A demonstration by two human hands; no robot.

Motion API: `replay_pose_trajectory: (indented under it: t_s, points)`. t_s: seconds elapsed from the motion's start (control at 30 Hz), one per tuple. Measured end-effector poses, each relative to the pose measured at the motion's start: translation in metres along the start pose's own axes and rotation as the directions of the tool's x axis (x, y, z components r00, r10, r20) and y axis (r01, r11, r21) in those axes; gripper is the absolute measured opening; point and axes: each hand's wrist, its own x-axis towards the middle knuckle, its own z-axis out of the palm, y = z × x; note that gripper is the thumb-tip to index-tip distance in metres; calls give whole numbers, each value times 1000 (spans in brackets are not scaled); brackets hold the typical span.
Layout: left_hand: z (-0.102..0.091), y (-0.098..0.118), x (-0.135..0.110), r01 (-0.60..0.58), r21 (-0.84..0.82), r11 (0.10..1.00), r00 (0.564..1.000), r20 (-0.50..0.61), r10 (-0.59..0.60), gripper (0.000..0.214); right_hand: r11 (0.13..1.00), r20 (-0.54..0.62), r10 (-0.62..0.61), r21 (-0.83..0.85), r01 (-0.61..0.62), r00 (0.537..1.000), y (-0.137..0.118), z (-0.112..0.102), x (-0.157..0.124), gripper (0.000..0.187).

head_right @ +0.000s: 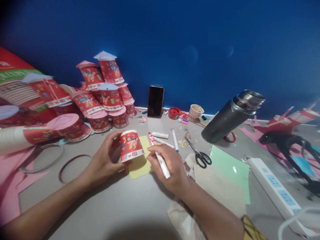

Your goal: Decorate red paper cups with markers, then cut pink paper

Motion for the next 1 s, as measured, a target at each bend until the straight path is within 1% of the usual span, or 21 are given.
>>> replay_pose_trajectory:
  t_s: [0.07,0.17,0.27,0.4,0.57,0.67,0.8,0.87,0.9,1.0]
  points:
    - [0,2,0,32,-64,997,999,10,-31,85,998,40,-62,-15,63,997,2,2,1,18]
    - [2,5,-2,43,-140,989,998,51,-36,87,990,65,-129,-42,132,989,3,4,2,22]
    - [4,6,-3,48,-161,986,996,84,-34,88,982,83,-180,-48,184,980,3,5,1,24]
    - [6,6,-4,33,-163,986,995,103,-16,87,976,101,-204,-61,211,974,3,6,0,23]
    - [8,4,-5,44,-172,984,994,109,-25,88,969,116,-226,-77,236,967,1,5,0,22]
    - [5,5,-5,39,-153,987,987,157,-15,93,954,161,-268,-92,284,950,0,5,0,25]
    - [-5,12,-3,3,-27,1000,968,250,4,103,936,224,-315,-87,341,922,-1,9,-3,25]
    - [-8,15,-2,-15,21,1000,961,275,8,98,937,214,-319,-79,342,923,-3,11,-4,23]
    - [-9,15,-1,-23,33,999,962,272,13,94,941,190,-312,-71,330,931,-4,10,-3,21]
    - [-9,15,2,-91,80,993,973,220,71,83,968,82,-251,-11,253,965,-10,0,1,23]
